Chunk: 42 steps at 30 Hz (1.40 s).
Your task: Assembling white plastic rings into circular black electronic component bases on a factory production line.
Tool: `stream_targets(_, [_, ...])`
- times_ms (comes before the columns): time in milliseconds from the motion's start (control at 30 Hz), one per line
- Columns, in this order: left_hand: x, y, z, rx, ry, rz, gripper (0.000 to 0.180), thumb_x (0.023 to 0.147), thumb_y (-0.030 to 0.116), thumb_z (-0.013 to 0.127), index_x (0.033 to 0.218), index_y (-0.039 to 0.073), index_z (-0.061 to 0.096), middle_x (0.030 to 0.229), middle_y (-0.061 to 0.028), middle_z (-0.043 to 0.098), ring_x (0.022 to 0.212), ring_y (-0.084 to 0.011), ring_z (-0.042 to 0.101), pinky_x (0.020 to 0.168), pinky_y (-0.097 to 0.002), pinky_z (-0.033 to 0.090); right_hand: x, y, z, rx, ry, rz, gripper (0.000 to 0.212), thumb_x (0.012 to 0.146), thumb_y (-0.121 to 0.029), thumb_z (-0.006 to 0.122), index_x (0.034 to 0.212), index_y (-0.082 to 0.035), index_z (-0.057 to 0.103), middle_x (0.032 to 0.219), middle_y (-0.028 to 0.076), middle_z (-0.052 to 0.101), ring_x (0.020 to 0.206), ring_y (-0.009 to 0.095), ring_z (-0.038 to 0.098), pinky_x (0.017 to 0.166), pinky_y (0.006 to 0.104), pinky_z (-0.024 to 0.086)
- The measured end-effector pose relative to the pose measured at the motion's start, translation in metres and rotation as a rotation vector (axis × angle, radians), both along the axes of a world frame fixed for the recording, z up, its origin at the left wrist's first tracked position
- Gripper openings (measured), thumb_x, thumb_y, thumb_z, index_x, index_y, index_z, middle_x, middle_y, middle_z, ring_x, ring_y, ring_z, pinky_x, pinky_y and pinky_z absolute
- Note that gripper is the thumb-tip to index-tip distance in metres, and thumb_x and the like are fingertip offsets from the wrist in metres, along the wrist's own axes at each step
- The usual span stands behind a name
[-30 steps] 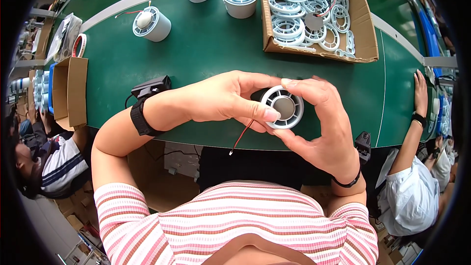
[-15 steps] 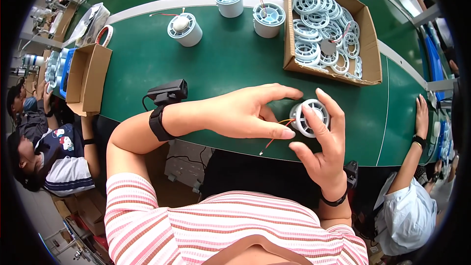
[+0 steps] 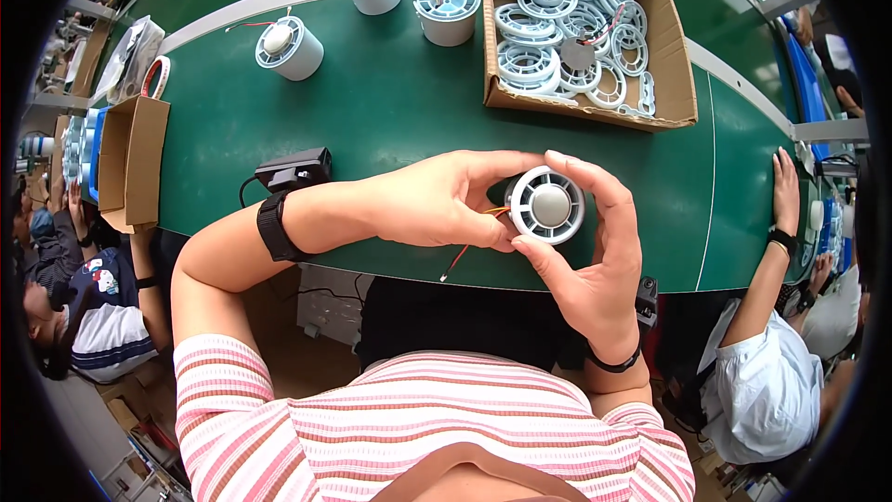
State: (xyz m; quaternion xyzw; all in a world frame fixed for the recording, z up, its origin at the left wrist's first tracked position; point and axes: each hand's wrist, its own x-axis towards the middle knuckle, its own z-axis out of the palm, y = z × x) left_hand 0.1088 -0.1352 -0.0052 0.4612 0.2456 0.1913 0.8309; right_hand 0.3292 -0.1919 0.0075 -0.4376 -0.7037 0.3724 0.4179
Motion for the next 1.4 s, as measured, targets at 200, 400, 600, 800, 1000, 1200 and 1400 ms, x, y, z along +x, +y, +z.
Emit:
stream_targets(200, [-0.003,0.009,0.016,-0.311,-0.023,0.022,0.073,0.096,0.007,0.07,0.159,0.004,0.034,0.14,-0.0084,0.057,0.121,-0.0158,0.061,0.102,-0.0322,0.056,0.006,0.007,0.005,0.113,-0.192,0.008,0.072,0.076,-0.011,0.088,0.139,-0.005,0.053,0.136,0.013,0.064,0.128,0.027,0.06,0.121,0.0478,0.032])
stream_targets(400, [0.001,0.008,0.018,-0.301,0.034,-0.018,0.069,0.099,0.016,0.071,0.158,0.004,0.037,0.143,-0.0066,0.056,0.122,-0.0149,0.061,0.103,-0.0344,0.056,0.003,0.004,0.008,0.112,-0.21,-0.002,0.069,0.074,-0.009,0.088,0.136,-0.006,0.057,0.134,0.012,0.064,0.126,0.03,0.061,0.12,0.0517,0.033])
stream_targets(600, [0.002,0.002,0.016,-0.216,0.004,0.058,0.062,0.101,0.019,0.07,0.154,0.003,0.043,0.131,-0.0048,0.063,0.11,-0.0123,0.066,0.094,-0.0309,0.058,0.0,0.006,-0.002,0.245,-0.261,0.018,0.065,0.072,-0.008,0.088,0.132,-0.009,0.064,0.134,0.012,0.062,0.123,0.032,0.059,0.112,0.053,0.038])
stream_targets(800, [-0.041,0.004,0.04,0.955,0.604,0.272,0.046,0.096,0.016,0.075,0.136,0.005,0.056,0.12,-0.0111,0.061,0.098,-0.0181,0.068,0.077,-0.0315,0.057,0.025,0.002,0.008,0.356,-0.534,-0.056,0.061,0.074,0.001,0.082,0.132,-0.011,0.067,0.137,0.014,0.057,0.131,0.035,0.051,0.111,0.0461,0.042])
stream_targets(1000, [-0.132,0.027,0.049,1.674,1.43,0.587,0.055,0.083,0.005,0.078,0.135,0.006,0.058,0.134,-0.013,0.059,0.12,-0.0365,0.06,0.111,-0.0488,0.042,0.088,0.022,0.001,0.416,-0.623,-0.619,0.049,0.086,0.0,0.074,0.134,-0.006,0.065,0.146,0.015,0.054,0.131,0.033,0.052,0.114,0.0441,0.039])
stream_targets(1200, [-0.135,0.032,0.054,1.551,1.363,0.353,0.058,0.08,0.009,0.081,0.133,0.004,0.058,0.129,-0.0127,0.06,0.116,-0.0363,0.061,0.107,-0.0479,0.045,0.066,0.017,0.024,0.496,-0.564,-0.517,0.042,0.087,-0.001,0.074,0.128,-0.005,0.067,0.137,0.014,0.06,0.13,0.035,0.053,0.112,0.0441,0.04])
stream_targets(1400, [-0.045,-0.004,0.046,1.641,0.872,0.113,0.055,0.085,0.028,0.08,0.128,0.001,0.059,0.109,-0.0126,0.059,0.093,-0.031,0.061,0.081,-0.0398,0.053,0.037,0.087,0.05,0.574,-0.567,-0.048,0.012,0.088,-0.003,0.073,0.1,-0.001,0.073,0.101,0.011,0.068,0.108,0.034,0.063,0.097,0.0412,0.048])
